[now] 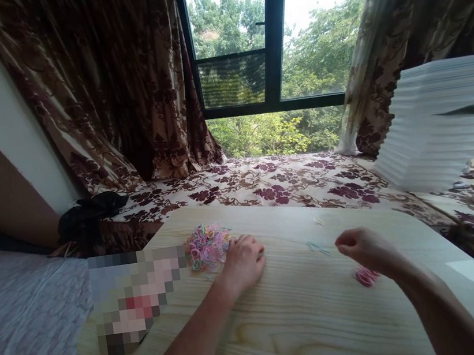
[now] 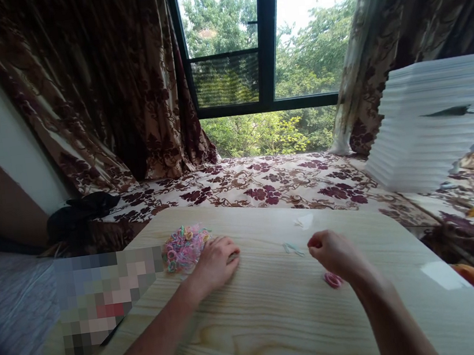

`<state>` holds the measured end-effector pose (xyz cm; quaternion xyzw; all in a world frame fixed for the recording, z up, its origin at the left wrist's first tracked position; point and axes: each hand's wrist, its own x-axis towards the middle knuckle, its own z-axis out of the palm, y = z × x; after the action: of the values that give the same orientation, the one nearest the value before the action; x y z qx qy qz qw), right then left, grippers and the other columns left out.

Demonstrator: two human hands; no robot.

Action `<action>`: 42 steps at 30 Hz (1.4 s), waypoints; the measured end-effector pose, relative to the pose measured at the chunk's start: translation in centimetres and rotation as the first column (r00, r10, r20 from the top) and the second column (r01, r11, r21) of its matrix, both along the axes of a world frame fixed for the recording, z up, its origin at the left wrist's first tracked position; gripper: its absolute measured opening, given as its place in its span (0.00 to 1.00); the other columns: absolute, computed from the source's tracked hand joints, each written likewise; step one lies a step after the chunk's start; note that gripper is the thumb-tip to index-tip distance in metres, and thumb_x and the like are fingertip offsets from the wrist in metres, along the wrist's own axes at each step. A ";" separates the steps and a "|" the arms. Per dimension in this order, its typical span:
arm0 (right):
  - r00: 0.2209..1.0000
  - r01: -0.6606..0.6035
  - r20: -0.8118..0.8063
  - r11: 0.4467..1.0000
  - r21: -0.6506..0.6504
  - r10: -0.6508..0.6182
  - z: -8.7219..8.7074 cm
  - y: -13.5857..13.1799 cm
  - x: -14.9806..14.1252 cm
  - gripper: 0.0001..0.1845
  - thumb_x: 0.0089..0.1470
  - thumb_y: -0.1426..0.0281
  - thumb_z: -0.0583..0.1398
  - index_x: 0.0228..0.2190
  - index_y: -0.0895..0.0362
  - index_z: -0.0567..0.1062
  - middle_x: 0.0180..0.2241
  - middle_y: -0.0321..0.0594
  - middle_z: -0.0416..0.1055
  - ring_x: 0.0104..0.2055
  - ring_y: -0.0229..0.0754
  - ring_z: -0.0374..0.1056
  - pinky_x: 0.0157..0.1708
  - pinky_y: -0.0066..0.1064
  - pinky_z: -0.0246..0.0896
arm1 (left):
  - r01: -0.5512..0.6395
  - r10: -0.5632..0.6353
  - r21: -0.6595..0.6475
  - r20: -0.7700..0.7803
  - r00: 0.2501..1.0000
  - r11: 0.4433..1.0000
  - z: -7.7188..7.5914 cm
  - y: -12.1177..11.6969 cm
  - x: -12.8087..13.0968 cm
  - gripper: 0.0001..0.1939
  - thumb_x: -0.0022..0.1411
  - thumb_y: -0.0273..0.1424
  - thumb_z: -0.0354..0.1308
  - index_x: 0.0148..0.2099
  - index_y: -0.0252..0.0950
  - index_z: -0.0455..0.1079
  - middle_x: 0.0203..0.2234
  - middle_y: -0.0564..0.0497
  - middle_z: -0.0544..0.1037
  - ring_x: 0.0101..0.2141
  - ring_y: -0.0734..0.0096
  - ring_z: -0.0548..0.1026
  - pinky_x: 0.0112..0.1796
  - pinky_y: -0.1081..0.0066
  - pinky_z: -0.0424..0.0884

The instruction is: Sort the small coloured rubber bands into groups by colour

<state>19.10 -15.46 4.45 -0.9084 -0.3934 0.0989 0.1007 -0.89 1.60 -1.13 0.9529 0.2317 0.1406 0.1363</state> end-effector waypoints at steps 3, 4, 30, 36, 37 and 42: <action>1.000 -0.004 0.026 0.996 -0.088 0.006 -0.5 1.7 -0.4 0.12 0.43 0.74 0.55 0.24 0.57 0.79 0.25 0.42 0.76 0.29 0.41 0.69 0.25 0.26 0.53 | 0.009 -0.009 0.001 0.002 1.000 1.000 0.0 0.1 -0.1 0.07 0.57 0.29 0.52 0.36 0.38 0.71 0.37 0.50 0.74 0.43 0.66 0.68 0.46 0.64 0.59; 1.000 -0.002 0.030 0.995 -0.102 0.005 -0.8 2.1 -0.4 0.12 0.41 0.74 0.55 0.23 0.57 0.79 0.25 0.42 0.76 0.28 0.41 0.69 0.25 0.27 0.52 | 0.012 -0.012 0.000 0.000 1.000 1.000 0.0 0.1 -0.1 0.07 0.57 0.29 0.53 0.36 0.38 0.71 0.37 0.50 0.73 0.43 0.66 0.68 0.46 0.64 0.59; 0.921 -0.388 0.085 0.887 0.251 0.379 -4.9 5.4 -8.7 0.17 0.55 0.66 0.47 0.29 0.55 0.74 0.29 0.40 0.73 0.29 0.41 0.68 0.27 0.29 0.54 | -0.335 0.334 -0.006 -0.043 0.942 0.942 1.6 4.6 -3.6 0.10 0.54 0.29 0.54 0.38 0.38 0.73 0.38 0.47 0.74 0.42 0.64 0.70 0.43 0.69 0.64; 0.917 -0.396 0.058 0.876 0.275 0.396 -5.2 5.5 -9.0 0.17 0.55 0.67 0.46 0.29 0.55 0.74 0.31 0.41 0.73 0.30 0.42 0.68 0.29 0.31 0.55 | -0.328 0.329 0.029 -0.097 0.939 0.944 1.4 4.3 -3.2 0.12 0.54 0.28 0.53 0.41 0.37 0.72 0.41 0.43 0.70 0.47 0.60 0.66 0.48 0.64 0.63; 0.917 -0.394 0.055 0.876 0.277 0.395 -5.2 5.5 -9.0 0.17 0.55 0.67 0.46 0.29 0.55 0.74 0.31 0.41 0.73 0.30 0.42 0.68 0.29 0.31 0.55 | -0.301 0.302 0.021 -0.107 0.947 0.953 1.3 4.0 -3.0 0.11 0.54 0.26 0.52 0.39 0.36 0.73 0.40 0.43 0.71 0.46 0.60 0.66 0.48 0.65 0.63; 0.916 -0.394 0.057 0.863 0.315 0.398 -5.2 5.5 -8.8 0.18 0.54 0.65 0.46 0.28 0.55 0.74 0.29 0.41 0.73 0.30 0.43 0.68 0.29 0.31 0.56 | -0.110 0.108 -0.045 -0.047 0.993 0.993 1.2 1.7 -1.4 0.13 0.57 0.25 0.49 0.37 0.38 0.74 0.36 0.47 0.73 0.42 0.65 0.69 0.45 0.69 0.65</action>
<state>10.35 -9.98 -0.71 -0.7793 -0.5817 0.0567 0.2263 -2.28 3.26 0.06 0.9381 0.2898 0.1213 0.1457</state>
